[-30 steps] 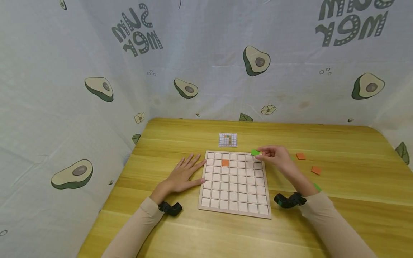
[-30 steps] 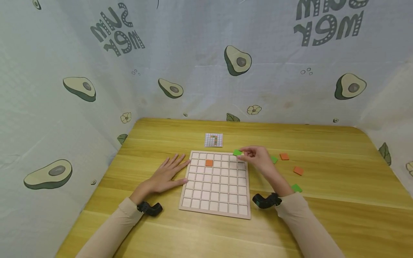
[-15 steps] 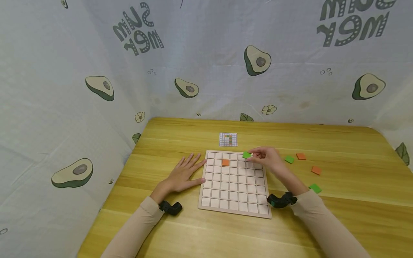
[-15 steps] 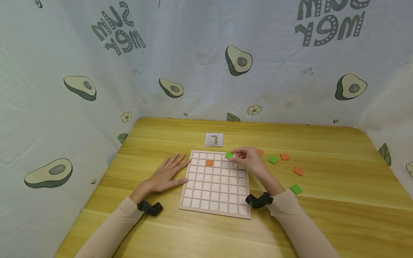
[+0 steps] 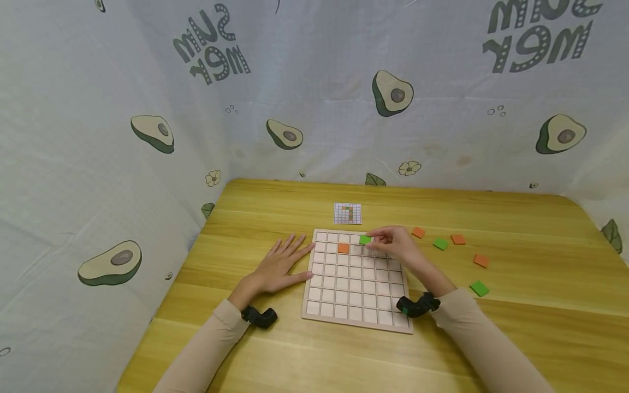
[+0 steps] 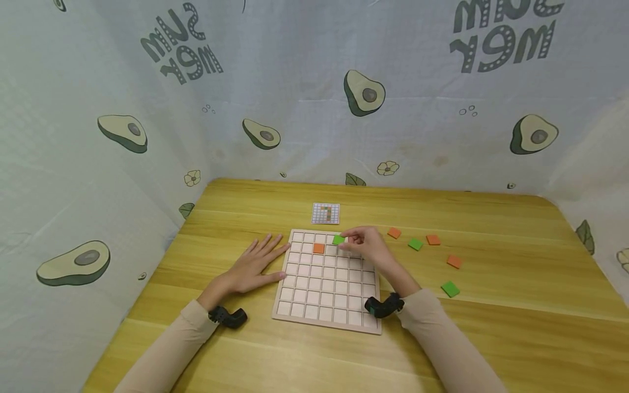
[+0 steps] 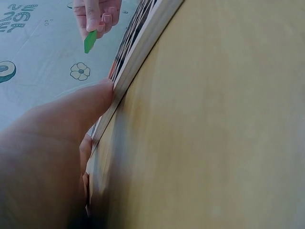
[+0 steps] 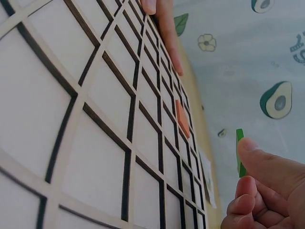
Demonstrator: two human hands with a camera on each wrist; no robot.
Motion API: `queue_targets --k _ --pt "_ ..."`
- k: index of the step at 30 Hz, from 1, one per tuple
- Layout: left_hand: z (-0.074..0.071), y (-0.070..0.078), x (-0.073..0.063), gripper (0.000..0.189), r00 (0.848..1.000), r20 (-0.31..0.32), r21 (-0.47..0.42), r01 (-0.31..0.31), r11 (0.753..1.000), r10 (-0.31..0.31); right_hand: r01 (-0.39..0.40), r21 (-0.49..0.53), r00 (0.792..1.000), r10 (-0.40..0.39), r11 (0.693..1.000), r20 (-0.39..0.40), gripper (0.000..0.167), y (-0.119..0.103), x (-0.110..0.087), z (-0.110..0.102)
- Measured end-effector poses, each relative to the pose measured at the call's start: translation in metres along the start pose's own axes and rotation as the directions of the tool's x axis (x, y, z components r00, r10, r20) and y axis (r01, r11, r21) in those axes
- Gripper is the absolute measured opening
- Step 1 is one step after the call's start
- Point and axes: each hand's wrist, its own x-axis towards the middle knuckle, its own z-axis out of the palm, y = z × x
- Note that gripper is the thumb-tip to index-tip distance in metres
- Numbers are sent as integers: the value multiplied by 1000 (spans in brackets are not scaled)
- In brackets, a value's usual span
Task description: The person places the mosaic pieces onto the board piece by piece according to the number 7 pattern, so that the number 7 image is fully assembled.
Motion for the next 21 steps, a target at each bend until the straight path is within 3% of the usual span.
queue_targets --k 21 --pt "0 -1 1 75 1000 24 17 19 1000 -20 -29 -5 998 30 1000 47 28 7 11 14"
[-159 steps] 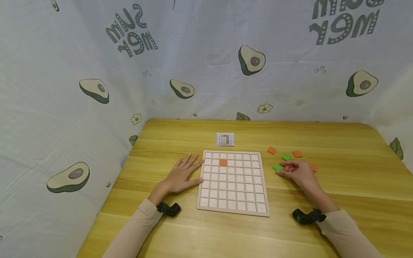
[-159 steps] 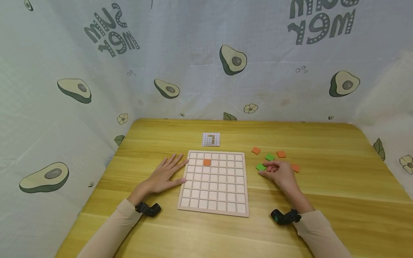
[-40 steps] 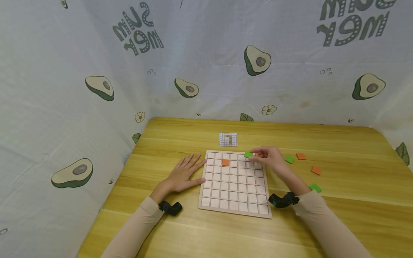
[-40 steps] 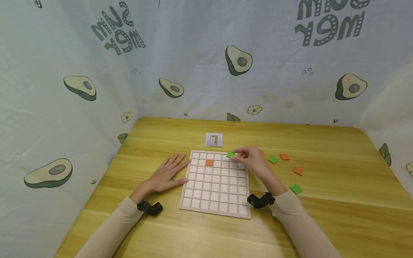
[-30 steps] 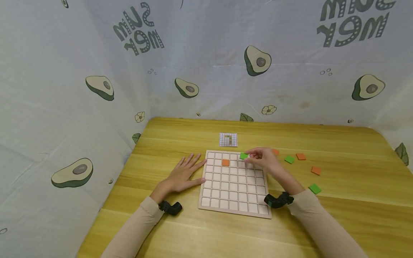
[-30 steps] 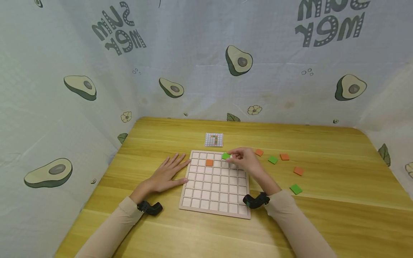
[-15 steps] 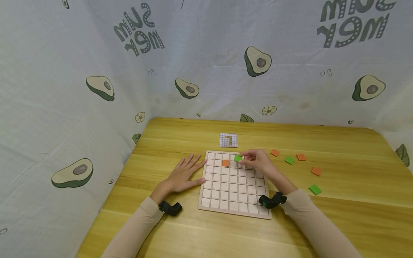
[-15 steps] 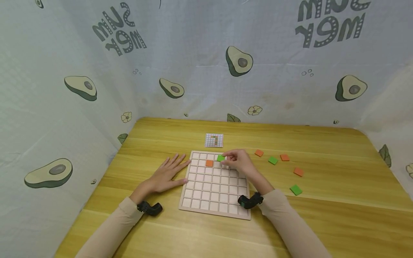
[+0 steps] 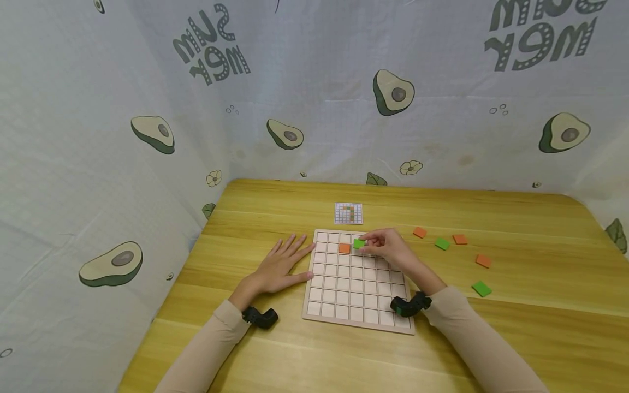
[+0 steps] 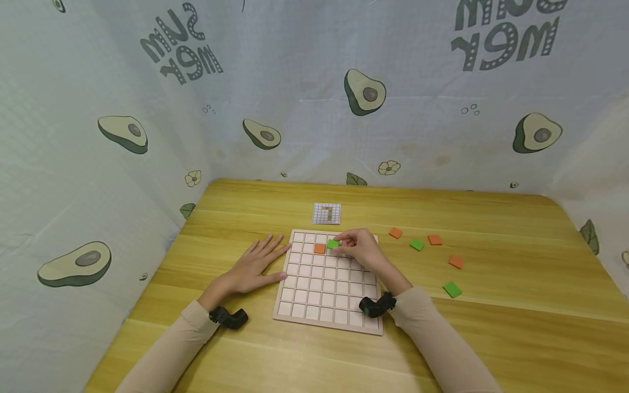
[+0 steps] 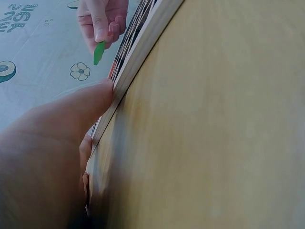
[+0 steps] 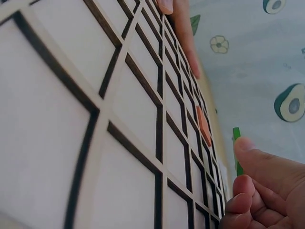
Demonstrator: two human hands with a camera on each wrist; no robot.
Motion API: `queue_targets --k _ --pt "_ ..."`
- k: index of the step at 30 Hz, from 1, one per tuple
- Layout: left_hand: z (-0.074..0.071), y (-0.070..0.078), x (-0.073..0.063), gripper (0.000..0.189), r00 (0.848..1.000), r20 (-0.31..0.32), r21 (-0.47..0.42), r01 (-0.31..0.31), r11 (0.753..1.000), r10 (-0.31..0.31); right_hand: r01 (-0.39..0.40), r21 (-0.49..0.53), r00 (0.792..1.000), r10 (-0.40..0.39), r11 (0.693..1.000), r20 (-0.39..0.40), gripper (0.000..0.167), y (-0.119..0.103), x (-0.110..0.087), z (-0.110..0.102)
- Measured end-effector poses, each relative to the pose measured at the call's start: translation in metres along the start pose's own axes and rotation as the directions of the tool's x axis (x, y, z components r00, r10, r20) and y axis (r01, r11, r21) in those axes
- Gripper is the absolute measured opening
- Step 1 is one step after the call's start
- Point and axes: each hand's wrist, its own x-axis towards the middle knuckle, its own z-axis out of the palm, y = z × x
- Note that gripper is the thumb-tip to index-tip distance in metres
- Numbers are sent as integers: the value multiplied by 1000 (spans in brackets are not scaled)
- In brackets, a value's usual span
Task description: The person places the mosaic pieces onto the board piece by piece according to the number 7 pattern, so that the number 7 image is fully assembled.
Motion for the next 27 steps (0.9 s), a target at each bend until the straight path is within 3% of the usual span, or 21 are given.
queue_targets --k 9,27 --pt "0 0 0 75 1000 -10 -3 -8 1000 8 -11 6 1000 11 1000 -7 27 2 4 5" --pt "-1 2 -1 74 999 -31 -11 -22 1000 21 11 -88 1000 -12 996 -16 23 4 5 8"
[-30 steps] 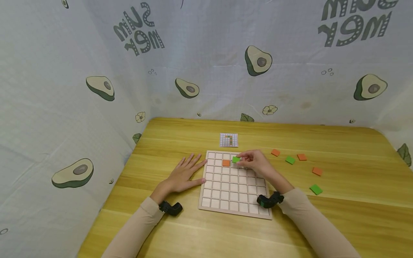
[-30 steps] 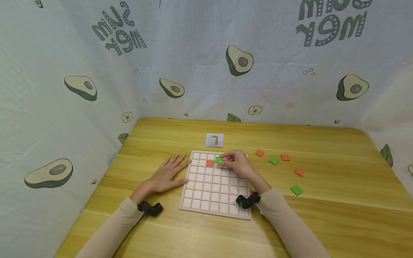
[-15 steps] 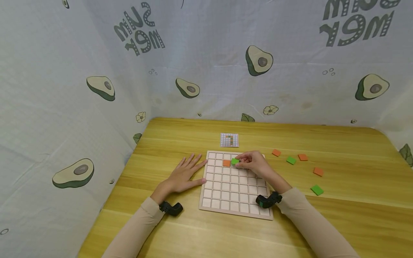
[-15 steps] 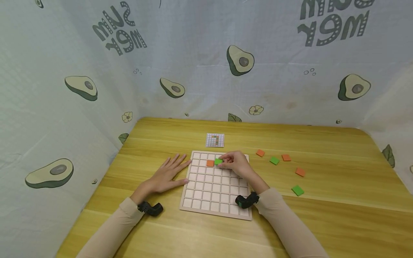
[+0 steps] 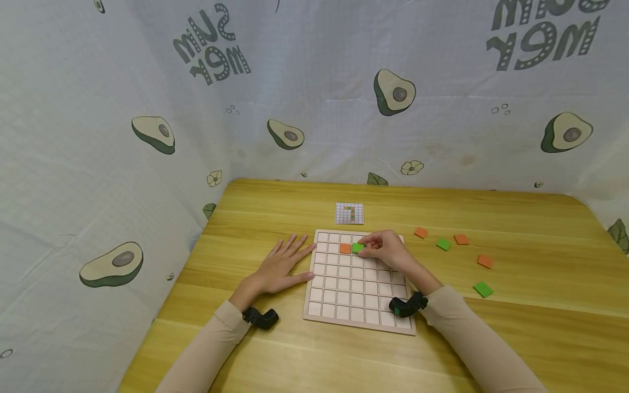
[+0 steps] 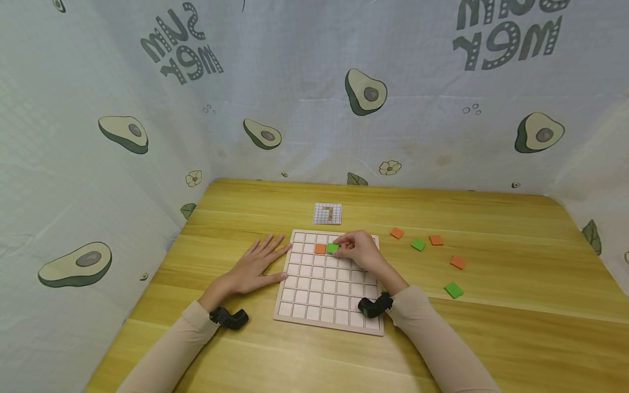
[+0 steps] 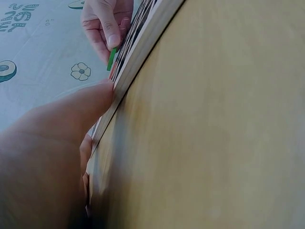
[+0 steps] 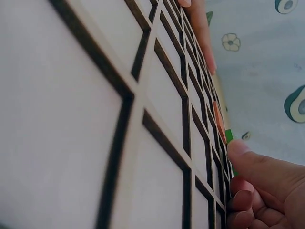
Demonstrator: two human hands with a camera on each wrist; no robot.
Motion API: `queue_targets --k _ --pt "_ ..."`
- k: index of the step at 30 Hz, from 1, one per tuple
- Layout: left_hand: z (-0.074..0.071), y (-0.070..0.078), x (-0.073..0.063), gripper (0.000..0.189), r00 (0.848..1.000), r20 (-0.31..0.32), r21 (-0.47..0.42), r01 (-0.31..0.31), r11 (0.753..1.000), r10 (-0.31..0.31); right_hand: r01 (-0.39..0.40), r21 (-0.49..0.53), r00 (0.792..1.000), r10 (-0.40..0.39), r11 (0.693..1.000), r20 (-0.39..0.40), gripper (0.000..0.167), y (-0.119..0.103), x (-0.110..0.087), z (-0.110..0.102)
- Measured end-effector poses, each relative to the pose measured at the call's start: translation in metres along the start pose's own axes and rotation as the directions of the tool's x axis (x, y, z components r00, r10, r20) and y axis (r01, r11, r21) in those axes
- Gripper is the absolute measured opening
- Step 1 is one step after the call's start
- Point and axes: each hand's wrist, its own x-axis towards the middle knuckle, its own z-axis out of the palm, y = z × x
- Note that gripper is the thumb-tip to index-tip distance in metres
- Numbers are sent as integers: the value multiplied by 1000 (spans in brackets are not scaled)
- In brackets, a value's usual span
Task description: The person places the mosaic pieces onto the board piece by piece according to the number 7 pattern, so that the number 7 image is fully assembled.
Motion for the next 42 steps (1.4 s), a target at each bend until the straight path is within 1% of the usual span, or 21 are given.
queue_targets --k 5,12,20,25,31,38,42 --pt "0 0 0 74 1000 -11 3 -6 1000 6 -3 0 1000 3 1000 4 23 0 -1 0" --pt "0 0 0 74 1000 2 3 5 1000 -5 17 -15 1000 -17 1000 9 22 2 -1 0" --pt "-1 0 2 75 1000 7 23 1 1000 -1 41 -41 999 -40 998 18 23 1 -1 -1" --pt "-1 0 3 75 1000 16 27 8 1000 -9 28 -39 999 -28 999 20 25 1 -1 -2" --pt "0 -1 3 75 1000 13 24 8 1000 -8 23 -32 999 -23 999 25 26 0 -1 -2" --pt "0 0 2 75 1000 22 19 14 1000 -15 57 -6 998 -57 998 3 26 1 -4 -4" --pt "0 -1 1 75 1000 21 20 14 1000 -14 50 20 998 -50 999 -29 26 1 -4 -10"
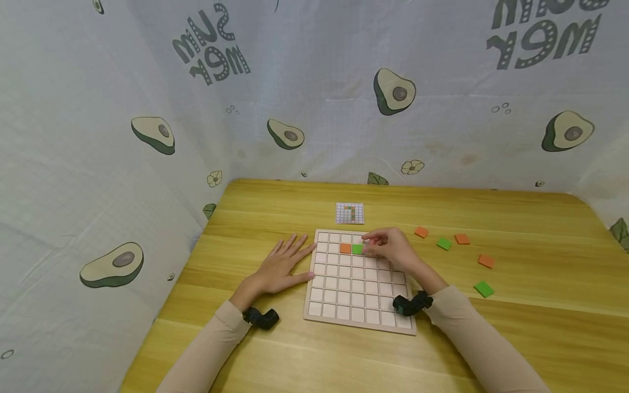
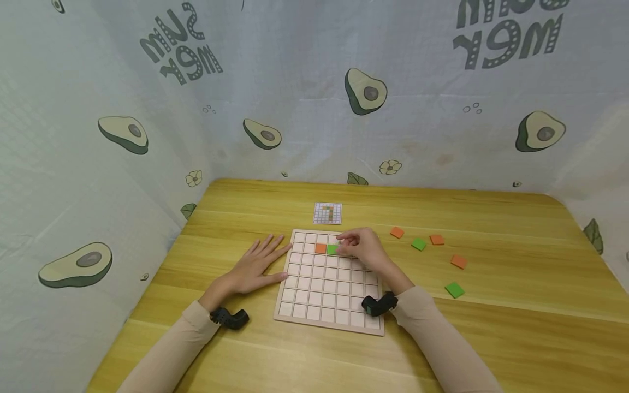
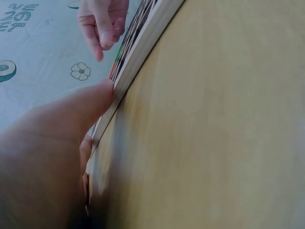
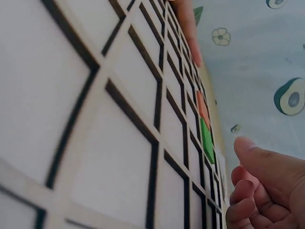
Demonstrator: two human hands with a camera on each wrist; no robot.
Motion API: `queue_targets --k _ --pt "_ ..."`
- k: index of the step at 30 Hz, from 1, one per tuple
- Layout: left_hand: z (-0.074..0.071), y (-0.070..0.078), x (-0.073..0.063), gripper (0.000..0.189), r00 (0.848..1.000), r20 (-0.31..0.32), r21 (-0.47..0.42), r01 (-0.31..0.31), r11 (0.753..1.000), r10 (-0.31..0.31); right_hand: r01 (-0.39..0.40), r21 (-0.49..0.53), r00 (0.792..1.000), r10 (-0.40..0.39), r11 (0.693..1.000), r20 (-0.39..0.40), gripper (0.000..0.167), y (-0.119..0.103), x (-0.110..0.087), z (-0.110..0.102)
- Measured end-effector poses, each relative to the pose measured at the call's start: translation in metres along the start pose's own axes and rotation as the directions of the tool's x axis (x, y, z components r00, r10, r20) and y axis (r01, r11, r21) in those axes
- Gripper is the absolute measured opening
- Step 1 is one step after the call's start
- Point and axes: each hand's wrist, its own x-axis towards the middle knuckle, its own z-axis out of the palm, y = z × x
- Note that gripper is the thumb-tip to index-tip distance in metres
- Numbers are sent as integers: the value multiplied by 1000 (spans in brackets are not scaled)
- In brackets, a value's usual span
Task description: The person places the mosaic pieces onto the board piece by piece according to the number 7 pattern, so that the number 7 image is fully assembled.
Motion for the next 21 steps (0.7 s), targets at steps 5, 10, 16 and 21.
queue_targets --k 5,10,16,21 --pt "1 1 0 75 1000 -13 -4 -6 1000 6 -27 32 999 28 999 -36 29 -2 -3 -13" --pt "1 0 -1 75 1000 -13 -4 3 1000 -3 -49 57 997 52 997 -62 33 -1 -5 -25" --pt "1 0 -1 75 1000 -8 -7 7 1000 -7 -88 33 990 91 996 -106 37 2 -11 -41" --pt "1 1 -1 75 1000 -9 -13 6 1000 -6 -83 5 982 83 997 -169 39 8 -15 -55"
